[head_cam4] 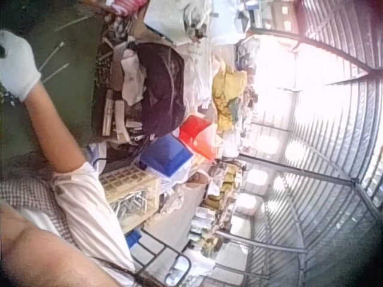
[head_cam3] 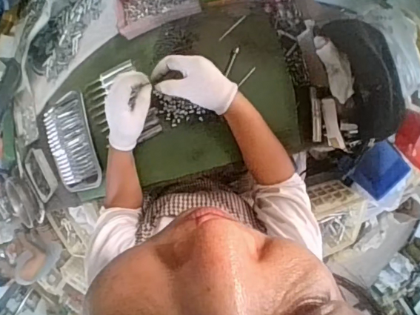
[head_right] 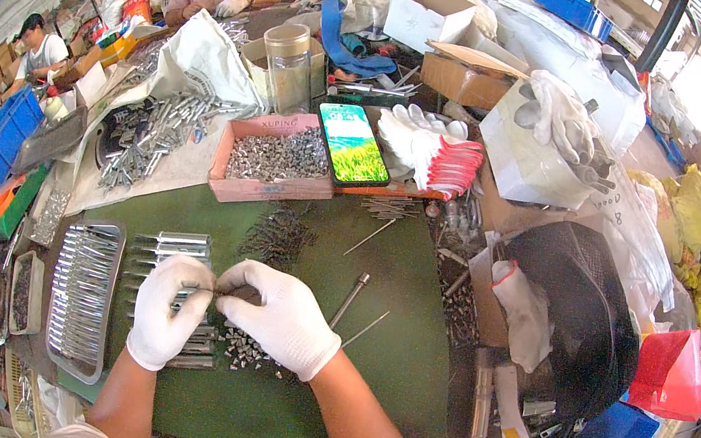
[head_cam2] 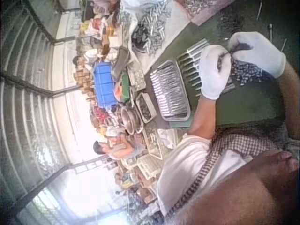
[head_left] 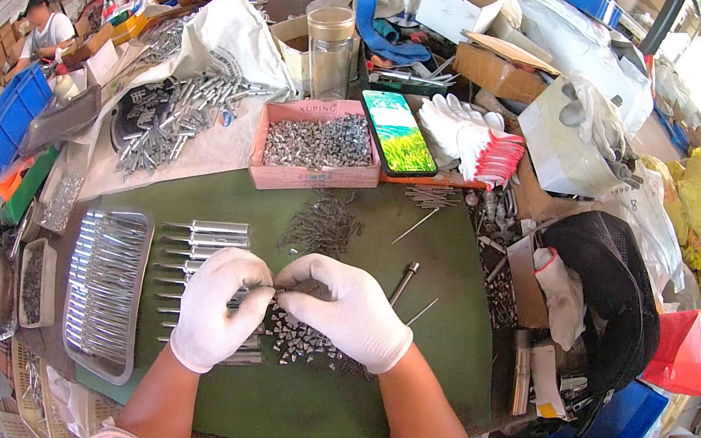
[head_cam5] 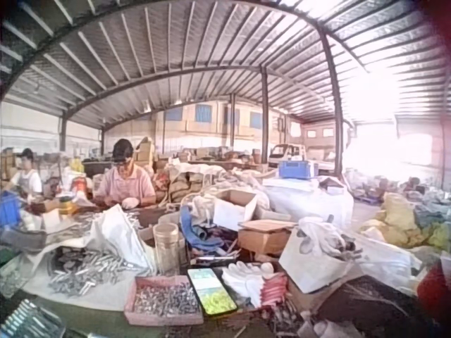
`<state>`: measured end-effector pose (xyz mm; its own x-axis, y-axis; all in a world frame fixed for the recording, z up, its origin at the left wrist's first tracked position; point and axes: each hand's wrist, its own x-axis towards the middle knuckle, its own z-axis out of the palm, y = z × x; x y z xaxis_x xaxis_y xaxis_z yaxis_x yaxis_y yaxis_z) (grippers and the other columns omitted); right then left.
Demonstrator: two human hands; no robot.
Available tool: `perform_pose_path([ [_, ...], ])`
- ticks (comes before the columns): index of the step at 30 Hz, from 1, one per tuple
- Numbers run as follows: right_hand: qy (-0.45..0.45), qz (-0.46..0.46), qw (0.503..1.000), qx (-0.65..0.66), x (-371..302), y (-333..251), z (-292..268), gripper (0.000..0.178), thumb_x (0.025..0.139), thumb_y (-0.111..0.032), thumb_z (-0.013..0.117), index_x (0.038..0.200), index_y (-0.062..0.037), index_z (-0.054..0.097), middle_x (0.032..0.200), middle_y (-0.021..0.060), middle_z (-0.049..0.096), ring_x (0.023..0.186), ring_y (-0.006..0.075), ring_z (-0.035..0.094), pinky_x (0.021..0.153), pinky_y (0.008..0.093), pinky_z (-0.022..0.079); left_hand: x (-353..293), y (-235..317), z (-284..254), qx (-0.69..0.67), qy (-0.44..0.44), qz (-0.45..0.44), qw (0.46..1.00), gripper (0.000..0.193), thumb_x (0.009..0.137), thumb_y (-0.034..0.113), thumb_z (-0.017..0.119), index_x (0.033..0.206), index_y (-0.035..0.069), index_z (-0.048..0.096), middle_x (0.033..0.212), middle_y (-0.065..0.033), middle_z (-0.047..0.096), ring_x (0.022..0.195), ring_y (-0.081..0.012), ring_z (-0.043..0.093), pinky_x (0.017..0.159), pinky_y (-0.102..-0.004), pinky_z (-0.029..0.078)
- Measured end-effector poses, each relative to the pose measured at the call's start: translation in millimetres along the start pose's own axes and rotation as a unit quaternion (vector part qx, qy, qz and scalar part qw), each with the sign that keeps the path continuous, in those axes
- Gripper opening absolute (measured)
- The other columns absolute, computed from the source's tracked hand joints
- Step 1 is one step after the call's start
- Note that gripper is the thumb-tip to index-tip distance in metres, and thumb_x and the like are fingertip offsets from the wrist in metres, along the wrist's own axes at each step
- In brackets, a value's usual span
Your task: The person assembles metal components by inserting pins and small parts into metal cylinders by hand, arranges the tubes on the workbench, and attaches springs to metal hardware pieces.
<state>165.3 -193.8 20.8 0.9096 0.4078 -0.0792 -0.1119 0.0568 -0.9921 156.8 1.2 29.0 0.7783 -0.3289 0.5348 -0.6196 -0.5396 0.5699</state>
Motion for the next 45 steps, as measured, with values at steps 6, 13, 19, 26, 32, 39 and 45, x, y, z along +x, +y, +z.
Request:
perform_pose_path([
  [6, 0.130, -0.111, 0.946, -0.277, 0, 2, -4, 0.013, 0.086, -0.010, 0.068, 0.098, -0.0046, 0.068, 0.087, 0.0120, 0.070, 0.078, 0.0211, 0.069, 0.074, 0.0322, 0.054, 5, 1, -3, -0.010, -0.115, 0.073, 0.991, 0.014, 0.071, 0.005, 0.072, 0.082, 0.008, 0.063, 0.086, -0.0089, 0.064, 0.080, -0.0301, 0.062, 0.074, -0.0418, 0.049],
  [13, 0.143, -0.111, 0.946, -0.271, 1, 0, -3, 0.012, 0.087, -0.010, 0.067, 0.098, -0.0040, 0.068, 0.086, 0.0106, 0.070, 0.076, 0.0188, 0.068, 0.073, 0.0309, 0.054, 6, 7, 9, 0.046, -0.280, 0.175, 0.943, 0.014, 0.070, 0.023, 0.073, 0.075, 0.010, 0.067, 0.082, -0.0071, 0.063, 0.081, -0.0293, 0.061, 0.073, -0.0436, 0.049],
  [19, 0.122, -0.110, 0.967, -0.196, -1, -4, 2, 0.014, 0.087, -0.011, 0.065, 0.099, -0.0036, 0.063, 0.087, 0.0140, 0.067, 0.080, 0.0259, 0.067, 0.076, 0.0348, 0.053, 2, 5, 4, 0.074, 0.014, -0.028, 0.997, 0.019, 0.069, 0.005, 0.079, 0.084, 0.006, 0.067, 0.086, -0.0108, 0.064, 0.083, -0.0308, 0.062, 0.076, -0.0409, 0.050],
  [26, 0.062, -0.136, 0.982, -0.118, -1, -5, 3, 0.019, 0.088, -0.007, 0.067, 0.106, -0.0028, 0.061, 0.092, 0.0120, 0.068, 0.082, 0.0176, 0.068, 0.077, 0.0306, 0.054, 0, 8, 0, 0.018, 0.007, -0.047, 0.999, 0.020, 0.074, -0.001, 0.074, 0.092, 0.003, 0.069, 0.089, -0.0123, 0.066, 0.084, -0.0307, 0.065, 0.076, -0.0383, 0.052],
  [32, 0.045, -0.096, 0.989, -0.100, -2, -3, 4, 0.018, 0.091, -0.008, 0.068, 0.107, -0.0004, 0.064, 0.093, 0.0067, 0.068, 0.083, 0.0100, 0.065, 0.075, 0.0262, 0.053, -1, 8, 3, 0.014, 0.030, -0.048, 0.998, 0.016, 0.075, -0.005, 0.071, 0.089, 0.003, 0.067, 0.088, -0.0129, 0.066, 0.083, -0.0304, 0.065, 0.075, -0.0375, 0.051],
  [39, 0.074, -0.142, 0.963, -0.216, -2, -6, 6, 0.016, 0.089, -0.015, 0.070, 0.099, -0.0037, 0.067, 0.077, 0.0088, 0.063, 0.066, 0.0139, 0.059, 0.065, 0.0288, 0.050, 0, 9, 2, 0.011, 0.027, -0.043, 0.999, 0.015, 0.077, -0.006, 0.069, 0.088, 0.002, 0.064, 0.084, -0.0133, 0.063, 0.079, -0.0309, 0.063, 0.072, -0.0377, 0.050],
  [45, 0.068, -0.176, 0.950, -0.248, 0, -2, 5, 0.016, 0.087, -0.014, 0.072, 0.097, -0.0034, 0.067, 0.079, 0.0116, 0.064, 0.067, 0.0210, 0.063, 0.066, 0.0313, 0.052, 1, 7, 1, 0.012, 0.026, -0.011, 1.000, 0.012, 0.079, -0.005, 0.067, 0.088, 0.002, 0.063, 0.084, -0.0147, 0.061, 0.076, -0.0324, 0.061, 0.069, -0.0389, 0.049],
])
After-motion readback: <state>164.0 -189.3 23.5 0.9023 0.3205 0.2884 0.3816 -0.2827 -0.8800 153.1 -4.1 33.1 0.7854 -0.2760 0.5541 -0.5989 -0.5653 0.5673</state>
